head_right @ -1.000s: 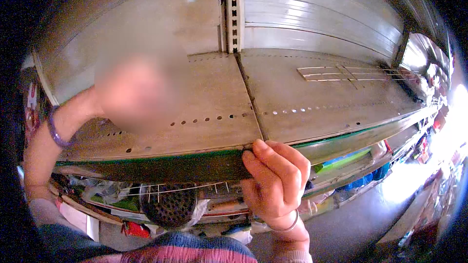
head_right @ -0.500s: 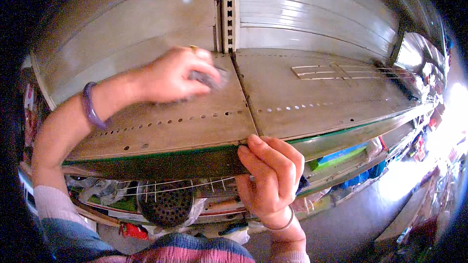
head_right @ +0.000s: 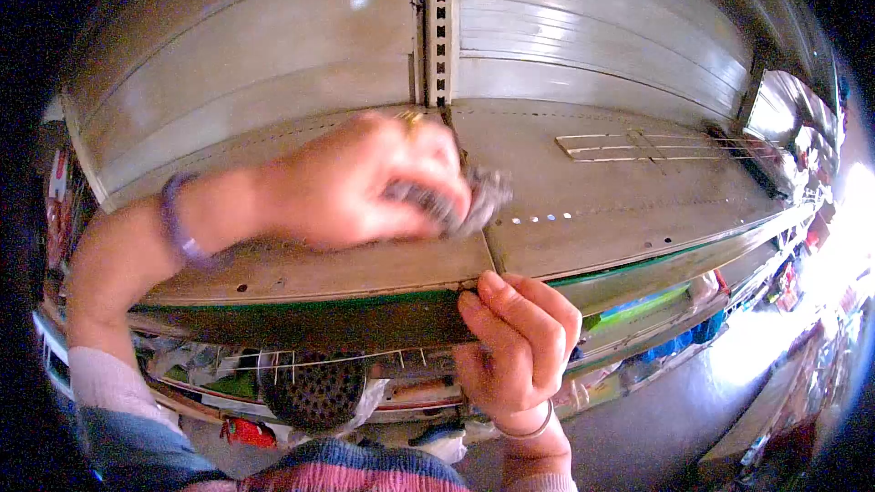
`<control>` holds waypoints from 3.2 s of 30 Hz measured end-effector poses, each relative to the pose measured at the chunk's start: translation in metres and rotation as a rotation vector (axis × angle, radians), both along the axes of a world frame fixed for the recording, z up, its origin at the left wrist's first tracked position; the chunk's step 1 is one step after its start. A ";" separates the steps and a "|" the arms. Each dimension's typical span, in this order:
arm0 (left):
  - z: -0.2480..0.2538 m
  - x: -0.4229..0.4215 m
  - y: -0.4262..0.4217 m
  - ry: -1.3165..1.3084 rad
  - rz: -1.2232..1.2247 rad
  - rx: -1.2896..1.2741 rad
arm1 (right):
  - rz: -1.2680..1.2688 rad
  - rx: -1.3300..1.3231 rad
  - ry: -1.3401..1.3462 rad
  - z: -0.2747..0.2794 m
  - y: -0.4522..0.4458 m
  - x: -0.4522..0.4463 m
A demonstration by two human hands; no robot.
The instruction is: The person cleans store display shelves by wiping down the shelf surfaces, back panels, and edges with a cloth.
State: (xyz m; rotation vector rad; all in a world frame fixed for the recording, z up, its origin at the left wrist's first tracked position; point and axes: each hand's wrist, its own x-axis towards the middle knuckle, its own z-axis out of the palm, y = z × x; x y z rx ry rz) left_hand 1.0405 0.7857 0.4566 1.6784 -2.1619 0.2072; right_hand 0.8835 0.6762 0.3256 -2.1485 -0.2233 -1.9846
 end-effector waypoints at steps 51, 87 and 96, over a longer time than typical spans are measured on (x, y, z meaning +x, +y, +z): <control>0.005 0.083 0.068 -0.019 0.252 0.093 | -0.173 0.090 -0.112 -0.001 0.021 0.009; 0.001 0.043 0.119 0.116 -0.160 0.060 | -0.188 0.062 -0.141 -0.010 0.016 0.011; 0.013 0.035 0.281 0.164 0.404 0.200 | -0.210 0.056 -0.134 -0.009 0.012 0.012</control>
